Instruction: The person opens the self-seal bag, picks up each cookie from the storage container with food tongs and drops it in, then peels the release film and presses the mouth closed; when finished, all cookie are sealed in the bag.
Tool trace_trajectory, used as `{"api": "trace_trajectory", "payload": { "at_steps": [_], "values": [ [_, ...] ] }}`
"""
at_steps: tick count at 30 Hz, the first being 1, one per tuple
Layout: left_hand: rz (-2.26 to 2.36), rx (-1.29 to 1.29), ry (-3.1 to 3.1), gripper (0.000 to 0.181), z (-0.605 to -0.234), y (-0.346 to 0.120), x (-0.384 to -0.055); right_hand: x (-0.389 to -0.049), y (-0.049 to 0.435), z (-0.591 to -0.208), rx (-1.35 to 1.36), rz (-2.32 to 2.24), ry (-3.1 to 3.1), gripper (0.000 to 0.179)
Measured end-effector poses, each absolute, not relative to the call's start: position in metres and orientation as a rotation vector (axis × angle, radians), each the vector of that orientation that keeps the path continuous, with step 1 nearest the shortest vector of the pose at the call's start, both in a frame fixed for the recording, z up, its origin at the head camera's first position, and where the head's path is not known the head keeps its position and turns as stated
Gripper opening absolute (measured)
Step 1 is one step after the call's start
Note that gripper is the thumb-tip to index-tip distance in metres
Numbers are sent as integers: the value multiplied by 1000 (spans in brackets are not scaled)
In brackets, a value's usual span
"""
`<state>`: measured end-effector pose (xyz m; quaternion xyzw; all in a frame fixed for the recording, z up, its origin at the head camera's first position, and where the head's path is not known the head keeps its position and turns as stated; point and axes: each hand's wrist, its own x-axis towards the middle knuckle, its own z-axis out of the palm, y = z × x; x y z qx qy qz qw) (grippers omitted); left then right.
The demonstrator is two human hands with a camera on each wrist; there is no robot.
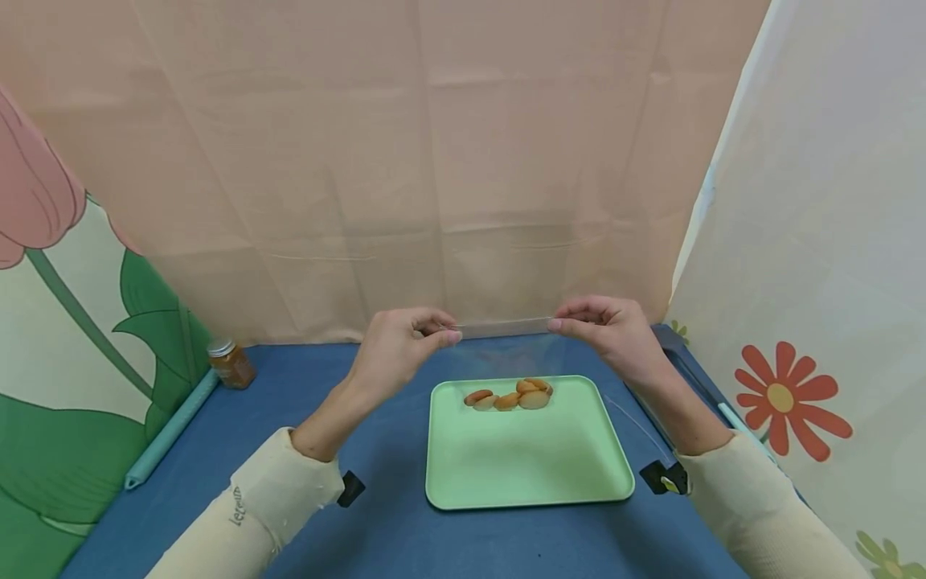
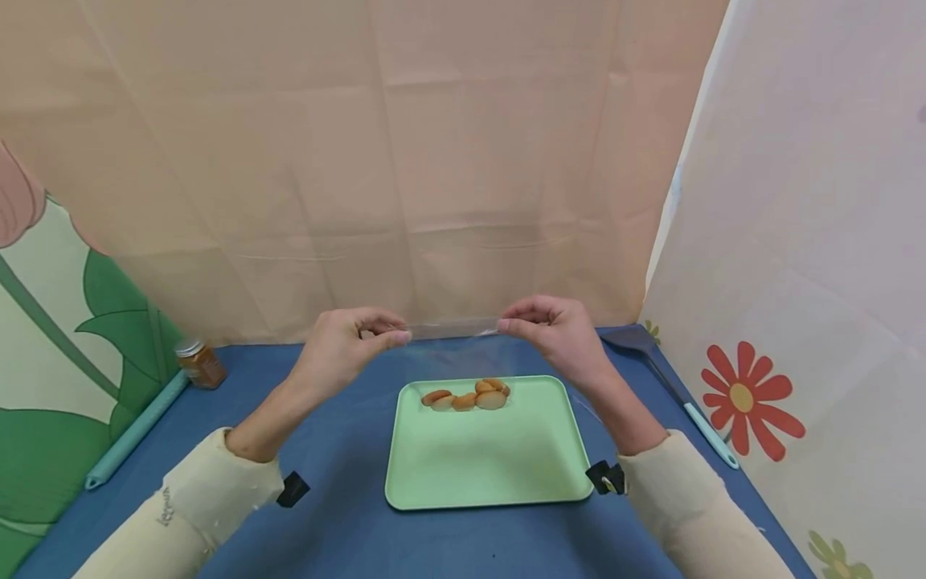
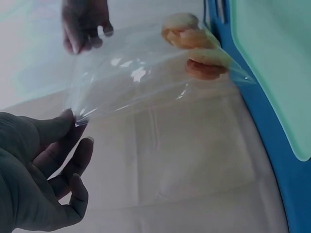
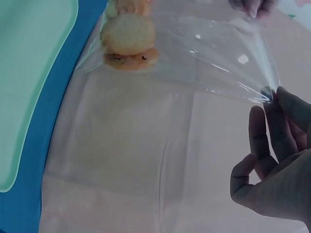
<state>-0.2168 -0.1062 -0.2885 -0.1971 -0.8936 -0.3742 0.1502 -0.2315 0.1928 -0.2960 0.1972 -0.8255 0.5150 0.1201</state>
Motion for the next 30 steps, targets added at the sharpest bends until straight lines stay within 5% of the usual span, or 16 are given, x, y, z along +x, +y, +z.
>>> {"api": "trace_trajectory", "payload": {
  "at_steps": [20,30],
  "values": [
    [-1033,-716,-2637,4,-263,-95,-224,-231,209,-287,617,1579,-2566,22],
    [-899,-720,-2791,4,-261,-97,-222,-238,159,-275,1034,1167,-2652,24]
  ]
}}
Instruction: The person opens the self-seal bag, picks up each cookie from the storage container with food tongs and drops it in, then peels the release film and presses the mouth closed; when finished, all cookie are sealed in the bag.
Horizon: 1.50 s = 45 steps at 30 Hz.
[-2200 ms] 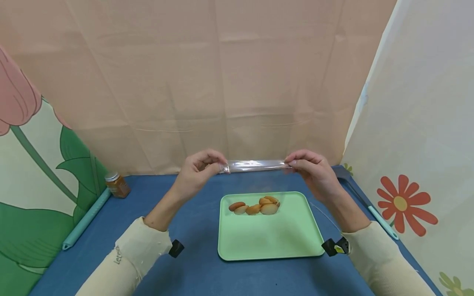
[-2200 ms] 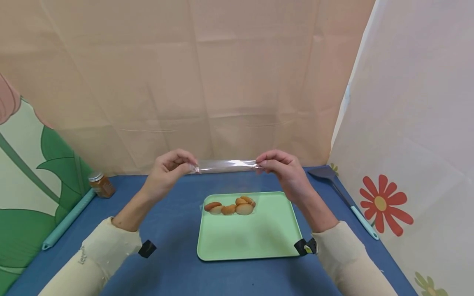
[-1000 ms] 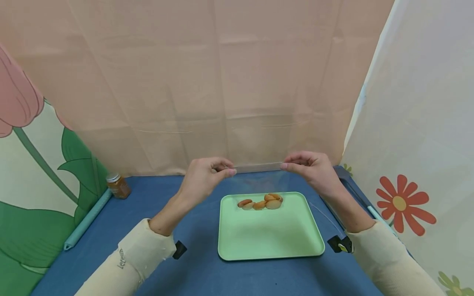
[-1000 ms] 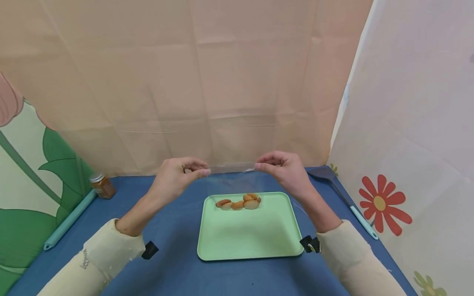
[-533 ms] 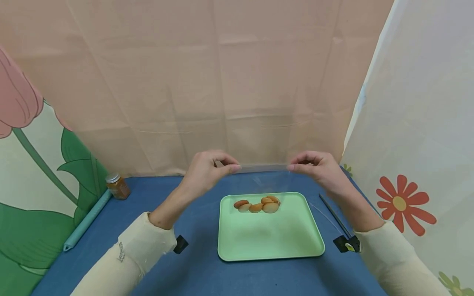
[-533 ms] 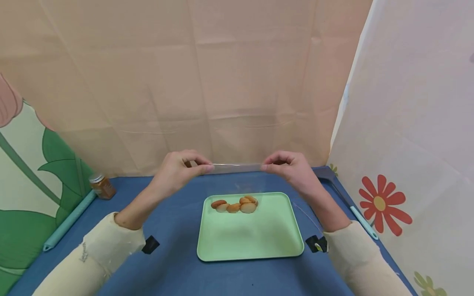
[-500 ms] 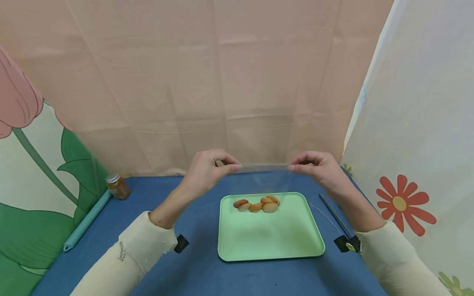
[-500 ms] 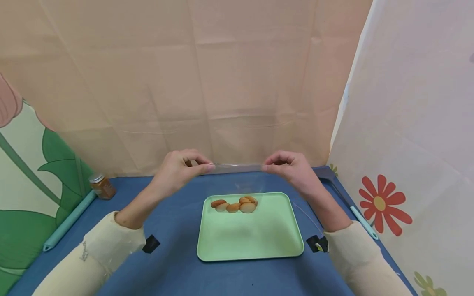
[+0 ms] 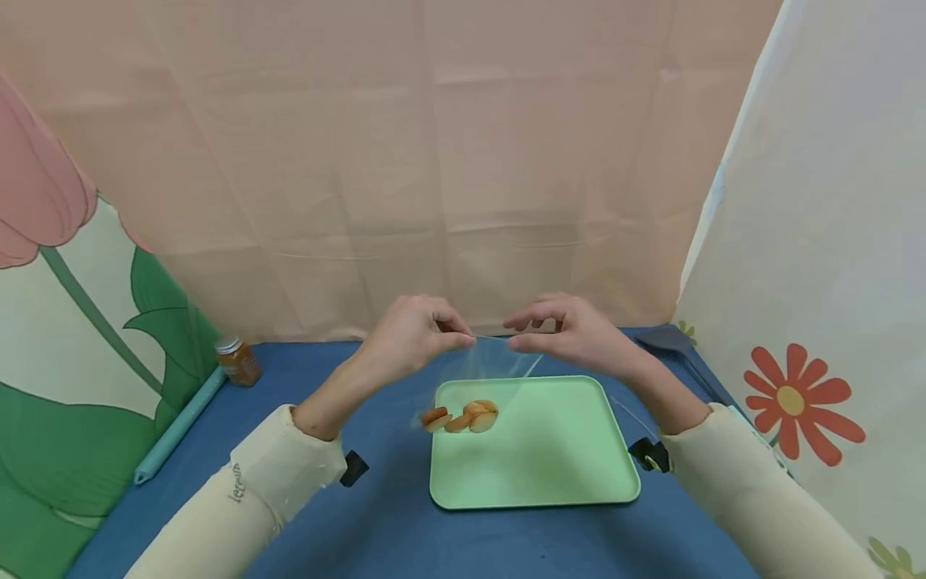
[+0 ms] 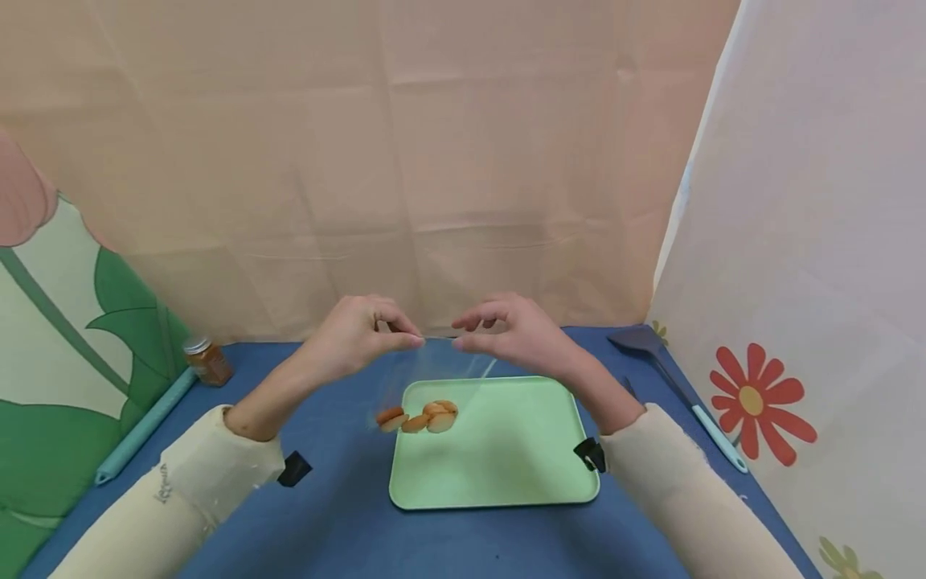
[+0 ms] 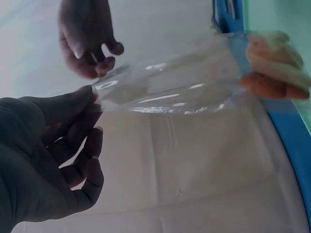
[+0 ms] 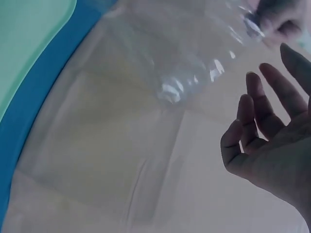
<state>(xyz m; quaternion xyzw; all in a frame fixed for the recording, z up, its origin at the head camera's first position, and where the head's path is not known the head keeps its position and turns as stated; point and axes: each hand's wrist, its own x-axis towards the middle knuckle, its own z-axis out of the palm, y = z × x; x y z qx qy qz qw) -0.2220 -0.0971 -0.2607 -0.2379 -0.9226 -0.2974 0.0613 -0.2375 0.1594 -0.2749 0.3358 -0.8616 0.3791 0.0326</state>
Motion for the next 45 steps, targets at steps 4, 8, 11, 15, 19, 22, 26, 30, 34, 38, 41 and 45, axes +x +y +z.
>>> {"api": "trace_trajectory", "payload": {
  "at_steps": [4,8,11,15,19,22,26,30,34,38,41,45],
  "values": [
    [-860,-742,-2793,4,-260,-97,-222,-240,141,-272,1079,1036,-2692,27],
    [-849,-762,-2780,5,-259,-96,-222,-242,130,-266,1089,965,-2722,24],
    [-852,-777,-2765,5,-258,-95,-222,-243,126,-262,1115,934,-2733,19],
    [-839,-789,-2759,4,-257,-94,-223,-244,123,-259,1154,884,-2751,16],
    [-822,-796,-2760,4,-257,-95,-225,-246,120,-257,1182,802,-2753,14],
    [-821,-796,-2759,4,-258,-96,-225,-247,117,-257,1201,757,-2732,13],
    [-852,-785,-2759,4,-259,-99,-225,-247,115,-257,1230,750,-2697,11],
    [-894,-781,-2751,5,-260,-102,-224,-248,114,-257,1228,760,-2689,8],
    [-987,-749,-2734,5,-262,-103,-224,-248,115,-257,1204,807,-2692,8],
    [-1067,-728,-2696,6,-264,-104,-224,-248,117,-258,1180,863,-2679,8],
    [-1094,-735,-2656,5,-265,-104,-225,-248,118,-259,1162,887,-2671,8],
    [-1126,-737,-2618,5,-265,-104,-225,-246,122,-260,1126,919,-2677,9]
  ]
}}
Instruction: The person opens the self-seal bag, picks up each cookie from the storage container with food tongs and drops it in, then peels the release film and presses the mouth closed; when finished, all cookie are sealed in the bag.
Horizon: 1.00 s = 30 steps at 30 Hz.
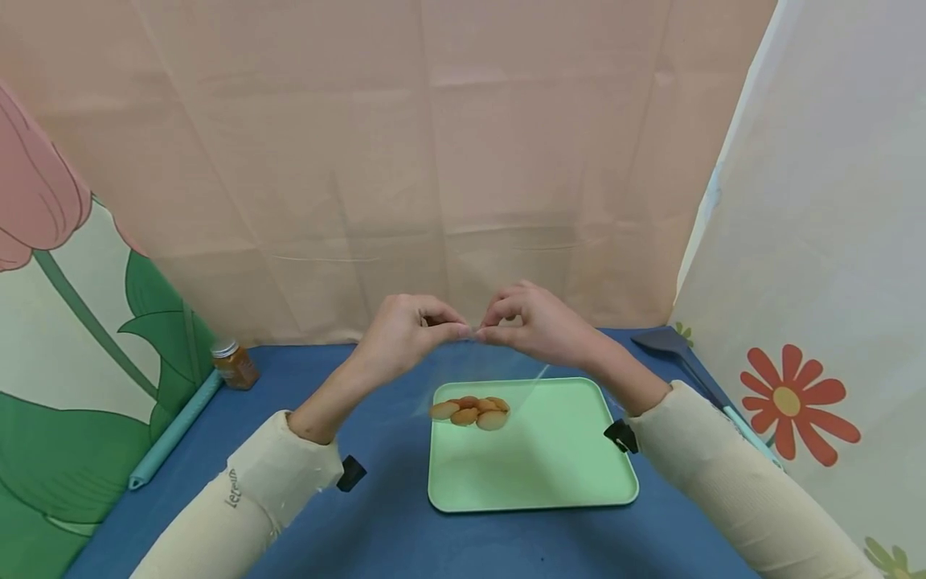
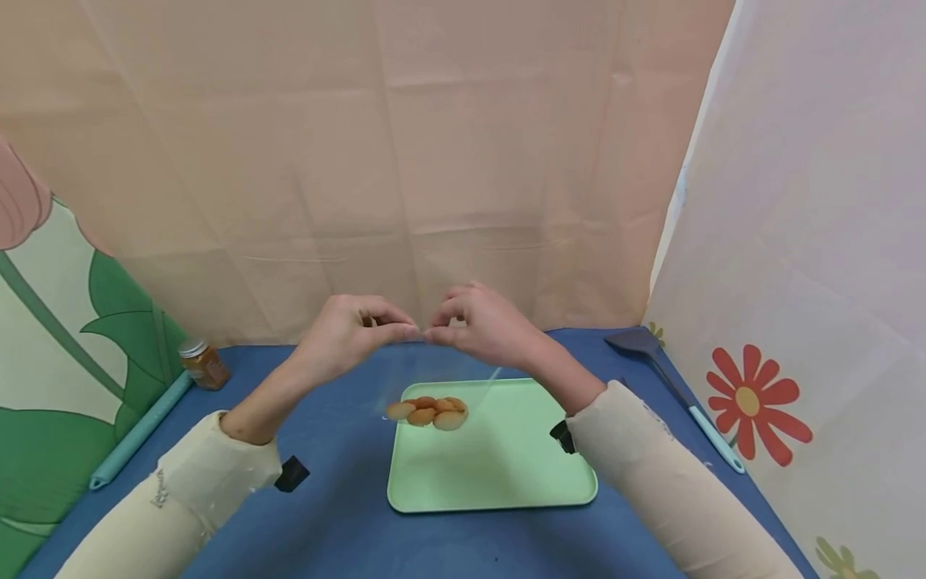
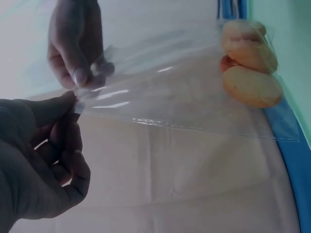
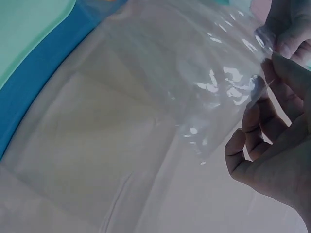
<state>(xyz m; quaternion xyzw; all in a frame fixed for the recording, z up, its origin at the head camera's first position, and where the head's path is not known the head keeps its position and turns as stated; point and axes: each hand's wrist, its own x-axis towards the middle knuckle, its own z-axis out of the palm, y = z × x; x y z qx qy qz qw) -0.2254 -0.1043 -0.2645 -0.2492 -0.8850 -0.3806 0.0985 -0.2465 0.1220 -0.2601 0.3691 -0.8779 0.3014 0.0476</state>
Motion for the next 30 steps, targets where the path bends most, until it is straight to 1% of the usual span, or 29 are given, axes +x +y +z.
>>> {"api": "trace_trajectory", "payload": {
  "at_steps": [11,30],
  "values": [
    [-1138,-724,-2579,8,-264,-108,-227,-244,133,-266,1100,938,-2644,10],
    [-1342,-648,-2524,14,-265,-115,-226,-239,152,-268,1046,947,-2626,8]
  ]
}}
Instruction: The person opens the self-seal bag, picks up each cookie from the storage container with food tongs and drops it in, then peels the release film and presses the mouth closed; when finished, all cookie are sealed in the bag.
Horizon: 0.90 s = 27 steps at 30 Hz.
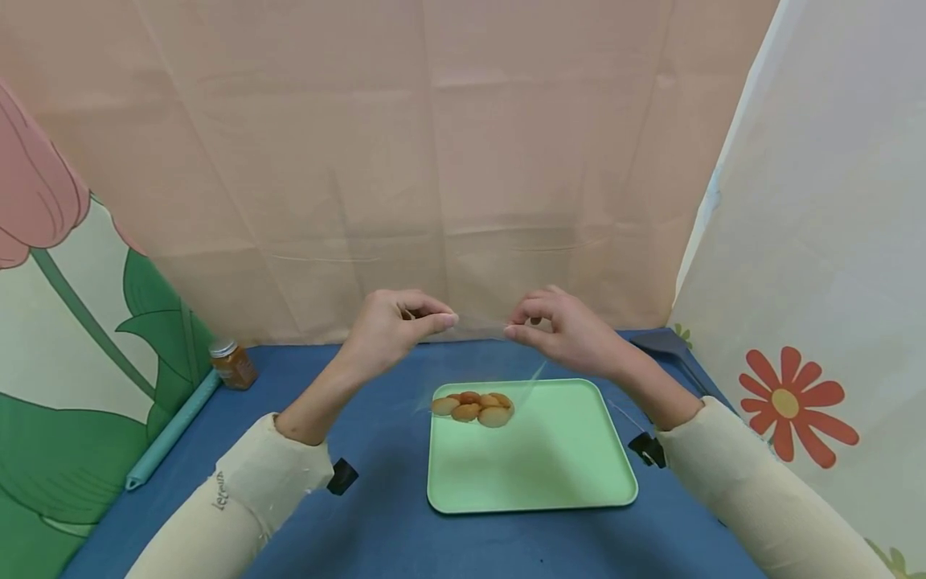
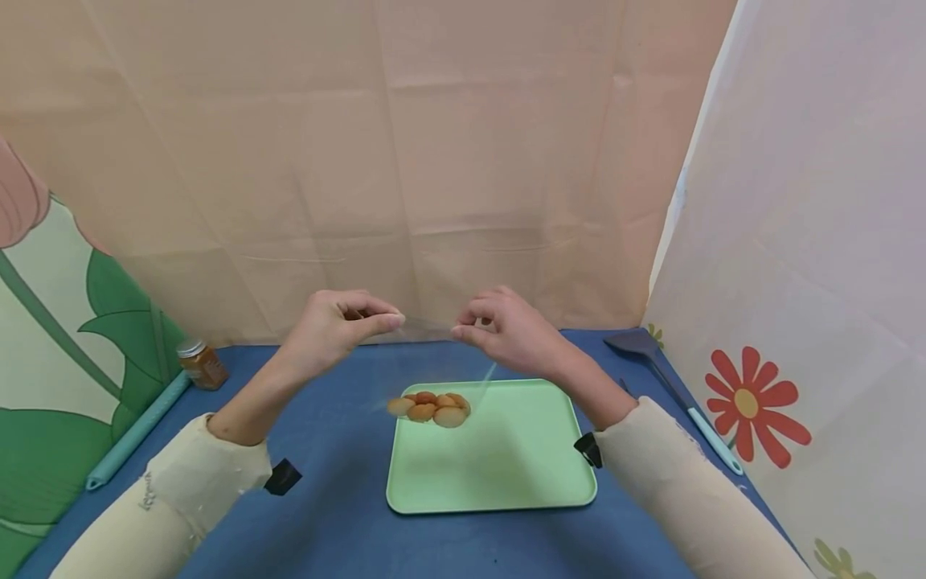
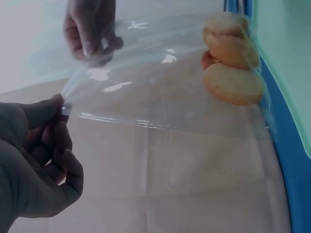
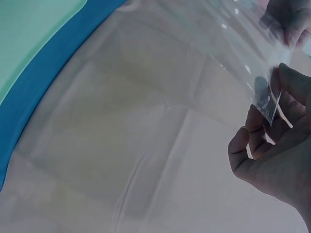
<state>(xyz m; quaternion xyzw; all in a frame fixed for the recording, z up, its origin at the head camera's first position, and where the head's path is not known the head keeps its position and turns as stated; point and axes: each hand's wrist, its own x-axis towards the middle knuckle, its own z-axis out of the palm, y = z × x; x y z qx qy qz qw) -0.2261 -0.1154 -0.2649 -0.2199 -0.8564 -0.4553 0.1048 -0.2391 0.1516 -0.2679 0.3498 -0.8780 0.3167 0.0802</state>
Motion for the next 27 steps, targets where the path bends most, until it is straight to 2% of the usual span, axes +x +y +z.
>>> {"api": "trace_trajectory", "payload": {
  "at_steps": [13,22,27],
  "values": [
    [-1330,-672,-2509,12,-264,-119,-225,-239,165,-271,1070,895,-2681,17],
    [-1321,-681,-2505,13,-266,-123,-229,-236,175,-270,1139,846,-2673,10],
    [-1336,-663,-2521,14,-266,-123,-228,-236,178,-272,1123,810,-2667,14]
  ]
}}
